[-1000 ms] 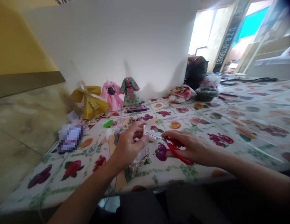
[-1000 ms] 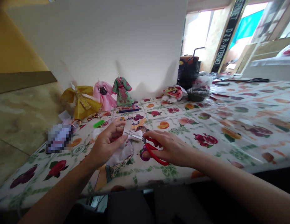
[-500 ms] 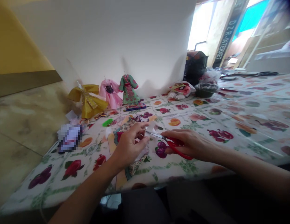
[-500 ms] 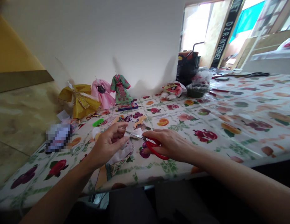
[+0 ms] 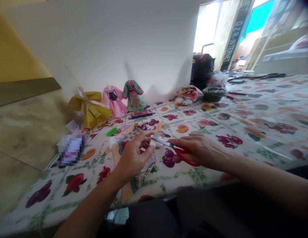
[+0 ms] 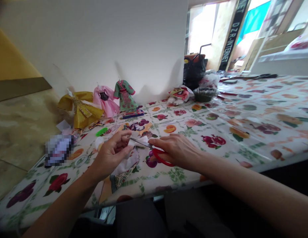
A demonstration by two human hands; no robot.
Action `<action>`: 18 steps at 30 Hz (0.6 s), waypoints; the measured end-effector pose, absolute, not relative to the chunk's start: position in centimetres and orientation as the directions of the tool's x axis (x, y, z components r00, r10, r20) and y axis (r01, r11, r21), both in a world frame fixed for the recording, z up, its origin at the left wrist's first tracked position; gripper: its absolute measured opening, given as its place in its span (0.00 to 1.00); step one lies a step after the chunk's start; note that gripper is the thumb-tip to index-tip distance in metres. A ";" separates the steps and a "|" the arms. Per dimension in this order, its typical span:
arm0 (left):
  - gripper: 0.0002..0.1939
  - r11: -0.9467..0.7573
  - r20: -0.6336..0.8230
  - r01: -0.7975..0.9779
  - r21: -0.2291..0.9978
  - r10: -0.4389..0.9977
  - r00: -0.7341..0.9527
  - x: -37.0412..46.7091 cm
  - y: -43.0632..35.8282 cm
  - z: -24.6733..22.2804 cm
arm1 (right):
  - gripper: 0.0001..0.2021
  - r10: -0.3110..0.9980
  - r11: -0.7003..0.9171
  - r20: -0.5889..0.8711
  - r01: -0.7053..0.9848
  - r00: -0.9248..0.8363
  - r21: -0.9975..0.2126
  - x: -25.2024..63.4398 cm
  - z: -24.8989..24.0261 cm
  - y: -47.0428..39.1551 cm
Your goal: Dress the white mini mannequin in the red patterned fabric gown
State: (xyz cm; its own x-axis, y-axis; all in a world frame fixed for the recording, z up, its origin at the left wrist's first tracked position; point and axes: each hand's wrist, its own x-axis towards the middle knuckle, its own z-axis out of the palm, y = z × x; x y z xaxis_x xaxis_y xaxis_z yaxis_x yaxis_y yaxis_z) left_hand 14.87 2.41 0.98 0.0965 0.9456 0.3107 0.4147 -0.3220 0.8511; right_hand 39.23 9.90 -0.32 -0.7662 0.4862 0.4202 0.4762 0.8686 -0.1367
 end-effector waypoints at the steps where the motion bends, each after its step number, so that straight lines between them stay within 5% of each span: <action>1: 0.19 -0.327 0.317 0.413 0.850 0.944 0.096 14.9 2.4 1.0 | 0.18 0.473 0.875 0.416 0.470 -0.776 -0.118 39.3 -0.3 10.0; 8: 0.19 -0.365 0.362 0.476 0.800 0.927 0.104 14.8 2.3 0.9 | 0.29 0.470 0.875 0.324 0.480 -0.821 -0.053 40.1 1.0 10.6; 18: 0.22 -0.353 0.421 0.485 0.800 0.907 -0.034 13.3 1.7 3.1 | 0.22 0.811 0.581 -0.023 0.810 -0.584 -0.075 45.9 1.8 16.4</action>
State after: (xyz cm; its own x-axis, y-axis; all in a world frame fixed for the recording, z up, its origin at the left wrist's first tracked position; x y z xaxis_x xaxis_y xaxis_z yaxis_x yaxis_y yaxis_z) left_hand 13.33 1.68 3.14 -0.0339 0.9065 0.4208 0.4852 -0.3532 0.7999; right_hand 45.92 16.42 1.85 -0.5843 0.8112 -0.0229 0.8101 0.5814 -0.0752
